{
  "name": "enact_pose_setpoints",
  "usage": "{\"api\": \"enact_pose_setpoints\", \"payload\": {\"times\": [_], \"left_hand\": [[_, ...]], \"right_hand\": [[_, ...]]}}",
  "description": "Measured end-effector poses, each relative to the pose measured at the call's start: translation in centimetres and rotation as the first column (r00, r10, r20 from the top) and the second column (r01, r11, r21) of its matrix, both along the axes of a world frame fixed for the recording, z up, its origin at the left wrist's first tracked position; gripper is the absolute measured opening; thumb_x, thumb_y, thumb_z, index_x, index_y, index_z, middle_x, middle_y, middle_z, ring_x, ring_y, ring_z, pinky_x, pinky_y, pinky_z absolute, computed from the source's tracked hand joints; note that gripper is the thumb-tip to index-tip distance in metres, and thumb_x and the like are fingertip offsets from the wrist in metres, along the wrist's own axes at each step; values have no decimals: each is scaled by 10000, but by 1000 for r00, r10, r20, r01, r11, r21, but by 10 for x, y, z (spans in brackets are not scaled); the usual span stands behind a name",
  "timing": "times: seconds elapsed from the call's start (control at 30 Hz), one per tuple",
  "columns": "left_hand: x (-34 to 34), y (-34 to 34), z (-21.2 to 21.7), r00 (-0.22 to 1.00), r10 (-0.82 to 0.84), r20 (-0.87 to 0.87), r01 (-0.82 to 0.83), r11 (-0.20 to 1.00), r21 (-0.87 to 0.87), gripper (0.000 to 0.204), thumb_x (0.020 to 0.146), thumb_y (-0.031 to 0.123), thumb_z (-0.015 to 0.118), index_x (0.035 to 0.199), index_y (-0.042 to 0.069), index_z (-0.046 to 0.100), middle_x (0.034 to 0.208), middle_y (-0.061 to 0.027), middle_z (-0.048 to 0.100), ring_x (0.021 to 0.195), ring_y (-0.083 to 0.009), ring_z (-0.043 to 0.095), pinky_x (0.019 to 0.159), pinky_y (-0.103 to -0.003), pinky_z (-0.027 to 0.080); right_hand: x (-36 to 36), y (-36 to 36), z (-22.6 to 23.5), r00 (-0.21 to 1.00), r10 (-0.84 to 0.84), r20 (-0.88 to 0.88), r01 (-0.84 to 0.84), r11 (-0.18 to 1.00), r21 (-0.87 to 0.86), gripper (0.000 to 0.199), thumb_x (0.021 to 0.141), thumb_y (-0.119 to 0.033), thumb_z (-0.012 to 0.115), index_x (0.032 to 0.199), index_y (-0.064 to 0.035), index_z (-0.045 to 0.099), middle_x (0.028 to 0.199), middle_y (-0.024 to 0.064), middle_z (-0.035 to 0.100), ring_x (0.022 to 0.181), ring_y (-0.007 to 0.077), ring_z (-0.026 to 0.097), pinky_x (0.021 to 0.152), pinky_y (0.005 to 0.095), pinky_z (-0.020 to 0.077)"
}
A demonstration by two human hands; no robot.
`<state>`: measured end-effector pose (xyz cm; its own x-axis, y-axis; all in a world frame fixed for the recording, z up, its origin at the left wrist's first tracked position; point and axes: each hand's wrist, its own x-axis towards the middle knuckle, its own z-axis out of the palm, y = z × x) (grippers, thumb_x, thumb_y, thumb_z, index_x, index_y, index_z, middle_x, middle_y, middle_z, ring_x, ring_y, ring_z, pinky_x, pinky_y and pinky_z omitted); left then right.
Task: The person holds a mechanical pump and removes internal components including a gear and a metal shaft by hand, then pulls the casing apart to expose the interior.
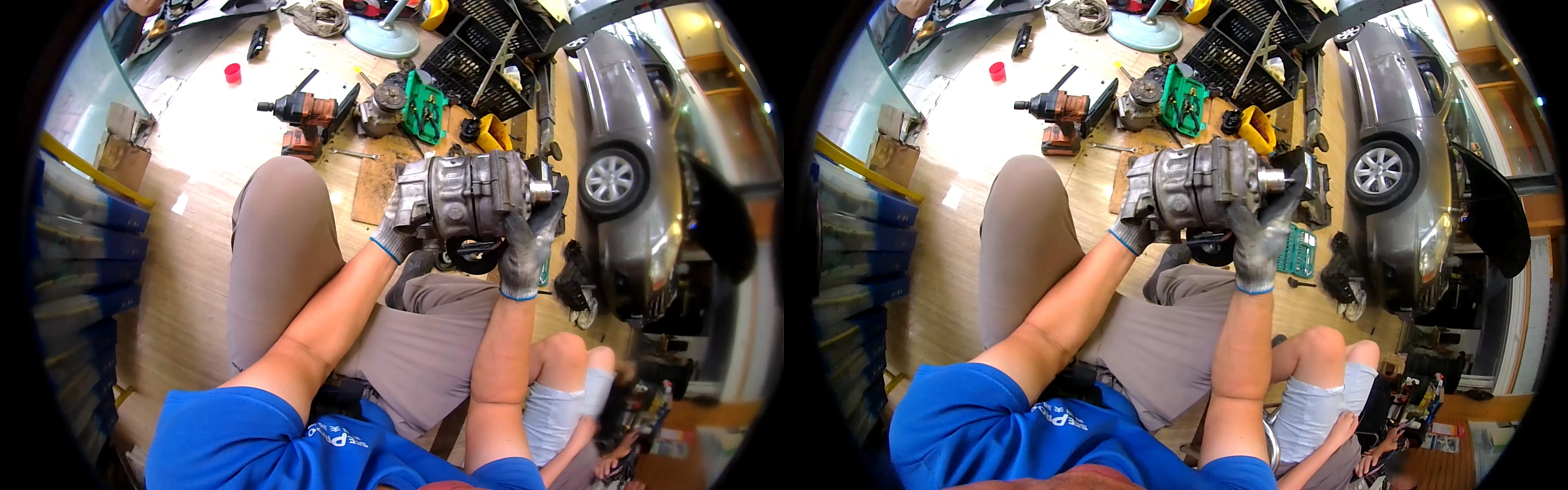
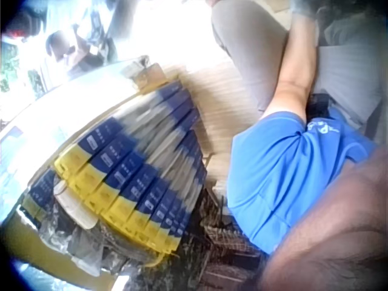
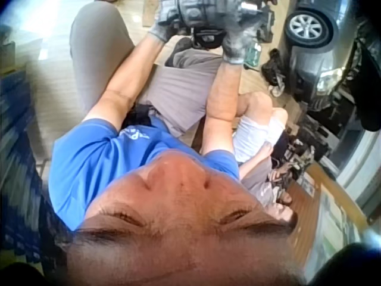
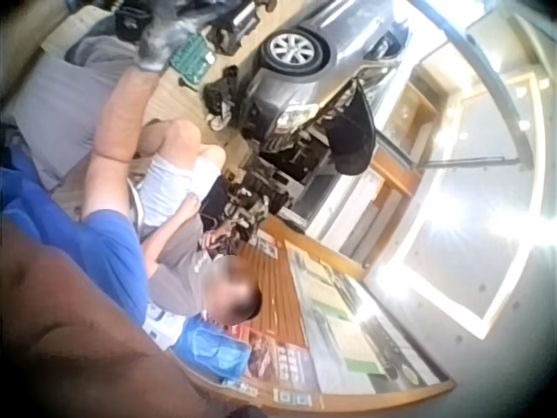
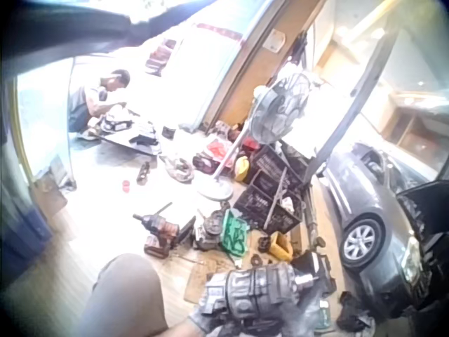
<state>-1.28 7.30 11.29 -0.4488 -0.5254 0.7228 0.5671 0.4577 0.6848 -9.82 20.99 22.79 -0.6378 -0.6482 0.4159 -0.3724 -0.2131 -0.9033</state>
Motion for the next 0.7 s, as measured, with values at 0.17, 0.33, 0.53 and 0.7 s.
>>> {"api": "enact_pose_setpoints", "payload": {"times": [0.17,0.33,0.53,0.7], "left_hand": [[4,11,0,853,-484,-197,501,650,572,483,905,193,715,1368,93,617,1387,-66,626,1252,-194,590,1100,-363,456],[-1,7,1,974,-212,-84,227,938,262,339,875,72,708,1211,29,694,1171,-49,732,1041,-145,690,941,-308,557],[3,-1,8,999,17,35,-16,1000,-20,394,837,129,737,1226,72,705,1173,-41,736,1040,-179,701,949,-328,552],[-7,1,-21,953,-299,42,279,926,256,636,759,216,816,1360,118,634,1343,-50,659,1224,-202,618,1072,-364,482]], "right_hand": [[15,-7,9,999,41,-10,-42,997,-58,1018,816,-120,782,1613,7,163,1519,151,426,1341,260,463,1168,394,331],[13,-3,11,986,-64,-153,62,998,-14,906,921,-257,690,1599,8,150,1496,242,477,1402,324,463,1184,460,342],[11,-1,27,986,-126,-108,118,990,-83,897,923,-324,710,1588,-3,200,1503,230,465,1384,311,476,1163,433,371],[11,-3,25,978,-119,-173,107,991,-78,982,867,-278,748,1618,-8,176,1497,167,417,1345,256,455,1144,397,371]]}}
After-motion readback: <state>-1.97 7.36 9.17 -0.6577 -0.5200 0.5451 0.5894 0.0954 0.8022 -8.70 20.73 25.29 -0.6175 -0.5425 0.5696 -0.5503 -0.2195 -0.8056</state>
